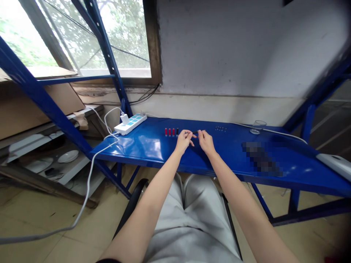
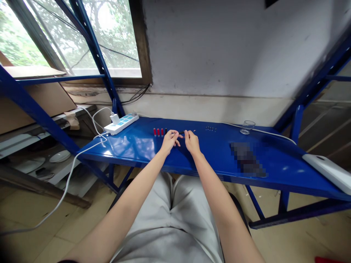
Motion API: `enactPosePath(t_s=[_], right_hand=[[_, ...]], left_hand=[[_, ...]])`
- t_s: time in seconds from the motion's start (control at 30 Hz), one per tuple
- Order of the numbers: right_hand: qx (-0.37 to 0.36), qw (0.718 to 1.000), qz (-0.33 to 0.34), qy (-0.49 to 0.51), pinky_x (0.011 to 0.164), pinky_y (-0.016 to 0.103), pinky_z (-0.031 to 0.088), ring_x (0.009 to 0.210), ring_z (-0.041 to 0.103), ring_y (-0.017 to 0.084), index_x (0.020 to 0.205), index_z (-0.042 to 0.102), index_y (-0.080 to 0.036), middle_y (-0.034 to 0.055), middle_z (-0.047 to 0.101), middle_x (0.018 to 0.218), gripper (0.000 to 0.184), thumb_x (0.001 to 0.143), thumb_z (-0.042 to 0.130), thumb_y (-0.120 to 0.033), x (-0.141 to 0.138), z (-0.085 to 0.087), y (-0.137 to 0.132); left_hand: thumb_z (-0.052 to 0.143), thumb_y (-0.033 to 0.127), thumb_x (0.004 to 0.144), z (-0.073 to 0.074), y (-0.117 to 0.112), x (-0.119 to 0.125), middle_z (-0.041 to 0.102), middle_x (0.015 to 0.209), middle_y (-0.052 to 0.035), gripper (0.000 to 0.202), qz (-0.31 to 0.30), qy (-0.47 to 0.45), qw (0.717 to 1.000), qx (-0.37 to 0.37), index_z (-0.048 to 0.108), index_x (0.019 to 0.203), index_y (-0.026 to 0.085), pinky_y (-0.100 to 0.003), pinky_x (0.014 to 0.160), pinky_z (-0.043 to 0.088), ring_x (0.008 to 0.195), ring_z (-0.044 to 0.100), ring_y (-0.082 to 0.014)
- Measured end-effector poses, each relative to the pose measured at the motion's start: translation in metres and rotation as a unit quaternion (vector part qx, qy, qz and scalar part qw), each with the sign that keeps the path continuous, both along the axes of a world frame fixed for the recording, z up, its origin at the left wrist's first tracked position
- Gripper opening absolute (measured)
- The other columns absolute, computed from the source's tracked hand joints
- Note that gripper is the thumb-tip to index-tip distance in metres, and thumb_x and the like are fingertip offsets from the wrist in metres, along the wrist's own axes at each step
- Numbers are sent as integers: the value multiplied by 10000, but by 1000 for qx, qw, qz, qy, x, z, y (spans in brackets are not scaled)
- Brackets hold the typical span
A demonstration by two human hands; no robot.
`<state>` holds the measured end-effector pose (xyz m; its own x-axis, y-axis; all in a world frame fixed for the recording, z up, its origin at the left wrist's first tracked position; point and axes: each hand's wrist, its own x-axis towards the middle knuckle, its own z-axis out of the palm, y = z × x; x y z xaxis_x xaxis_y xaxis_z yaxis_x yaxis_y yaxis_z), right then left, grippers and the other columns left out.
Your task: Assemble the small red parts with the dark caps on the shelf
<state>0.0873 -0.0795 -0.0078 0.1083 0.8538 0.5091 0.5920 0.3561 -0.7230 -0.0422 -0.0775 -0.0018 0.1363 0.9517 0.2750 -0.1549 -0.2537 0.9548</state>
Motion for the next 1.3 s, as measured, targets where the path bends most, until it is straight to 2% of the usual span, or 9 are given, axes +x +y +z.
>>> enactPosePath(t_s=[0.3, 0.47, 0.73, 0.97, 1.3], right_hand=[[11, 997, 10, 78, 533, 253, 366, 497, 434, 122, 581, 440, -207, -13, 451, 484, 503, 829, 318, -627, 0, 0, 1], [40, 995, 23, 93, 579, 251, 352, 500, 391, 100, 552, 422, -195, -26, 439, 501, 484, 838, 360, -580, -2, 3, -1], [49, 994, 26, 89, 580, 250, 332, 518, 378, 102, 539, 419, -192, -25, 428, 512, 476, 845, 368, -554, -4, 4, -2], [39, 995, 34, 86, 559, 248, 322, 511, 373, 102, 545, 420, -193, -24, 426, 506, 492, 836, 357, -585, -6, 7, -6], [55, 996, 25, 71, 553, 244, 317, 512, 366, 100, 555, 418, -194, -28, 417, 504, 484, 846, 349, -575, -9, 8, -8]], left_hand=[[480, 370, 851, 5, -3, 1, 659, 738, -34, 223, -10, 40, 999, -12, 449, 857, 150, -146, 381, 298, 377, 530, -43], [443, 402, 864, -1, 0, 1, 659, 712, -25, 250, 3, 63, 998, -10, 467, 857, 153, -154, 394, 328, 371, 527, -51], [388, 473, 869, -6, 5, 3, 576, 521, 22, 343, 28, 81, 996, 4, 446, 731, 165, -164, 405, 340, 348, 500, -63], [385, 516, 854, -3, 1, 2, 532, 447, 17, 408, 37, 52, 998, -18, 417, 646, 167, -180, 408, 351, 356, 486, -75], [423, 471, 851, 3, -2, 1, 496, 404, 32, 362, 35, -5, 998, -59, 447, 664, 162, -197, 413, 349, 336, 450, -80]])
